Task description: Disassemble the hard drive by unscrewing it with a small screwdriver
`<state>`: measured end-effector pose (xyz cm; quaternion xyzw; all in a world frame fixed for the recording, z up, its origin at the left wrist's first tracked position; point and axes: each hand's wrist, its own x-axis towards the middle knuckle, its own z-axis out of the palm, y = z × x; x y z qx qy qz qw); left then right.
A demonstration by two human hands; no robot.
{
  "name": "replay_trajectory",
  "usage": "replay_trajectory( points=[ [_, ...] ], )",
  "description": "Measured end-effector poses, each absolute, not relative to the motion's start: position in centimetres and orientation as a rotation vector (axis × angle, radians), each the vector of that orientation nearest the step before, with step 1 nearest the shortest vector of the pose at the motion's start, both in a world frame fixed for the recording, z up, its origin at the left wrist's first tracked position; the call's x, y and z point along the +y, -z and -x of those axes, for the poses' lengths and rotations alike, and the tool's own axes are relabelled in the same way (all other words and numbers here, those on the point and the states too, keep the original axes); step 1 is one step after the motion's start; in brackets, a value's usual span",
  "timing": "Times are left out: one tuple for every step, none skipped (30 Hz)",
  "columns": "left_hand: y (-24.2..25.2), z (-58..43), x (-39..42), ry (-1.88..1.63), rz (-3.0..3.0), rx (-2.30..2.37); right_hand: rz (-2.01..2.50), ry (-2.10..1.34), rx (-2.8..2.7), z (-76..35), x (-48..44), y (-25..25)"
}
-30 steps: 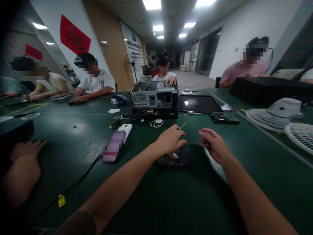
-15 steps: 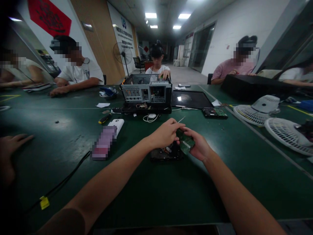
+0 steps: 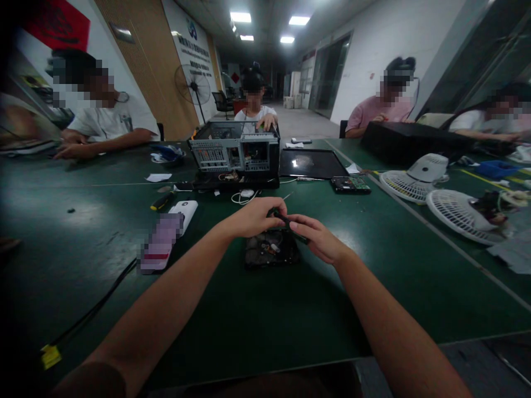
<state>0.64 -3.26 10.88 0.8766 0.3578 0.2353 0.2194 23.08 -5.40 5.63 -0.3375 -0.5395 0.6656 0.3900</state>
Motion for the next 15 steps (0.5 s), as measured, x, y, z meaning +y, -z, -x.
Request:
replay_trajectory(
  points=[
    [-10.9, -0.4, -3.2, -0.675, -2.408, 0.987, 0.869, -1.637, -1.393, -23.2, -5.3, -5.6],
    [-10.9, -0.3, -3.1, -0.694, -2.393, 0.989, 0.874, -1.591, -1.402, -23.3, -5.2, -5.6],
    [-10.8, -0.2, -3.1, -0.708, -2.382, 0.997, 0.875, -1.551, -1.4, -23.3, -5.0, -5.6],
    [-10.8, -0.1, -3.1, -0.717, -2.374, 1.004, 0.876, -1.518, -1.395, -23.4, -4.9, -5.6],
    [-10.8, -0.2, -3.1, -0.723, -2.368, 1.011, 0.878, -1.493, -1.396, -23.5, -4.8, -5.6],
    [-10.8, -0.2, -3.1, -0.726, -2.362, 1.015, 0.884, -1.474, -1.407, -23.5, -4.8, -5.6],
    [-10.8, -0.4, -3.2, -0.728, -2.355, 1.022, 0.894, -1.463, -1.428, -23.6, -4.7, -5.6],
    [-10.8, -0.5, -3.2, -0.732, -2.348, 1.037, 0.903, -1.46, -1.453, -23.6, -4.7, -5.5],
    [-10.8, -0.7, -3.3, -0.74, -2.339, 1.061, 0.911, -1.465, -1.475, -23.6, -4.7, -5.5],
    [-10.9, -0.8, -3.3, -0.75, -2.326, 1.092, 0.915, -1.473, -1.485, -23.6, -4.7, -5.4],
    [-10.9, -1.0, -3.4, -0.766, -2.309, 1.128, 0.915, -1.48, -1.483, -23.6, -4.8, -5.4],
    [-10.9, -1.1, -3.4, -0.79, -2.287, 1.161, 0.91, -1.487, -1.469, -23.6, -4.8, -5.4],
    [-10.9, -1.2, -3.4, -0.816, -2.257, 1.189, 0.904, -1.493, -1.449, -23.7, -4.8, -5.4],
    [-10.9, -1.3, -3.4, -0.836, -2.218, 1.209, 0.898, -1.498, -1.424, -23.7, -4.8, -5.4],
    [-10.8, -1.4, -3.4, -0.842, -2.166, 1.22, 0.893, -1.505, -1.399, -23.7, -4.8, -5.4]
  ],
)
